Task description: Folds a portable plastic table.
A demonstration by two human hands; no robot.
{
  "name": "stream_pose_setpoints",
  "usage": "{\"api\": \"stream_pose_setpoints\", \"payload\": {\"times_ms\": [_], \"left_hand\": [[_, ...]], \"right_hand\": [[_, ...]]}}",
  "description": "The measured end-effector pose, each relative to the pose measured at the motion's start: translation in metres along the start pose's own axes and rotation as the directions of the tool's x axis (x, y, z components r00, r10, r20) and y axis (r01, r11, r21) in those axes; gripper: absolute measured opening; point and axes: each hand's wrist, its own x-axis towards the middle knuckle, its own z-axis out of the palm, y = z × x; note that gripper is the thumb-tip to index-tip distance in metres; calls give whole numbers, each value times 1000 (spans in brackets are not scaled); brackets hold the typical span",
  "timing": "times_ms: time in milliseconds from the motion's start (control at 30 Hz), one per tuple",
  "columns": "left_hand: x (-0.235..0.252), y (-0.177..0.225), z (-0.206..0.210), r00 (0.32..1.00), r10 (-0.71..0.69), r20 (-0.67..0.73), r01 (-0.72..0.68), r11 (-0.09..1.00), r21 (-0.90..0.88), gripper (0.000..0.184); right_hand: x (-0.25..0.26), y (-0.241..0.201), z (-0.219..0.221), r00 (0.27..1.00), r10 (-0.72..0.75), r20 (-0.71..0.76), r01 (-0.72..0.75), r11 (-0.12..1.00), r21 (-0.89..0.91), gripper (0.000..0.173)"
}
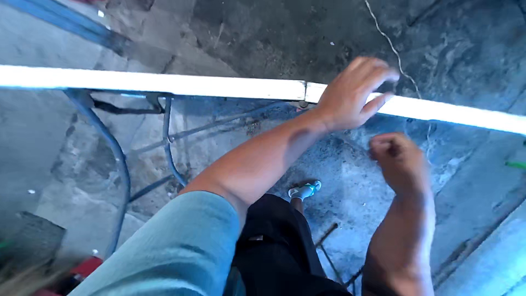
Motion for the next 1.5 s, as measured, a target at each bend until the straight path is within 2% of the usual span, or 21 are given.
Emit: {"api": "stream_pose_setpoints", "payload": {"times_ms": [67, 133, 200, 233, 267, 333, 433, 533, 600, 700, 800, 900, 967, 1067, 1133, 1267, 1433, 1500], "left_hand": [[-55, 18, -19, 999, -17, 43, 15, 1000, 25, 30], [-142, 33, -40, 962, -157, 223, 136, 985, 107, 27], [-238, 39, -63, 851, -379, 364, 324, 924, 205, 25], [-279, 39, -78, 758, -512, 404, 447, 859, 249, 26], [-313, 40, -94, 632, -649, 424, 581, 758, 295, 28], [-363, 37, -128, 383, -861, 335, 804, 490, 337, 32], [-424, 12, -170, 142, -988, 62, 942, 154, 298, 34], [-461, -37, -221, 32, -998, -54, 937, 11, 348, 40], [-473, -71, -256, -27, -996, -86, 931, -56, 361, 44], [-488, -120, -299, -103, -985, -141, 948, -140, 286, 49], [-501, -167, -327, -125, -977, -172, 950, -168, 262, 58], [-508, -199, -340, -96, -986, -135, 909, -142, 391, 63], [-519, -221, -346, -16, -995, -101, 853, -66, 517, 59], [-538, -251, -346, 137, -990, -46, 809, 85, 582, 50], [-545, -268, -347, 171, -985, -2, 770, 133, 624, 53], [-548, -288, -343, 134, -987, 92, 733, 162, 661, 56], [-542, -290, -347, 90, -977, 195, 689, 203, 696, 59], [-541, -295, -346, 94, -972, 217, 656, 224, 721, 62]], "right_hand": [[7, -16, -9, 979, -147, -139, 132, 985, -112, 31], [24, -42, -2, 946, -312, -89, 291, 937, -192, 35], [50, -73, 20, 896, -443, 20, 437, 874, -214, 41], [65, -88, 33, 878, -474, 66, 476, 853, -216, 45], [80, -101, 46, 870, -484, 93, 492, 842, -221, 48], [107, -124, 67, 889, -442, 120, 458, 855, -243, 50], [130, -140, 101, 961, -262, 92, 278, 905, -321, 57], [131, -148, 127, 988, -154, -23, 116, 829, -547, 66], [131, -145, 136, 987, -123, -105, 40, 816, -576, 64], [129, -143, 148, 967, -118, -224, -32, 822, -569, 55], [132, -140, 152, 947, -119, -297, -58, 849, -525, 51], [129, -138, 154, 943, -139, -302, -17, 887, -462, 50], [132, -138, 156, 943, -170, -287, 32, 903, -429, 50], [134, -141, 154, 943, -165, -289, 42, 921, -387, 49], [138, -141, 155, 951, -152, -270, 49, 934, -353, 45], [139, -138, 151, 962, -180, -206, 102, 935, -339, 43], [139, -142, 152, 962, -202, -183, 137, 939, -316, 42], [138, -140, 150, 963, -209, -172, 144, 935, -325, 43]]}}
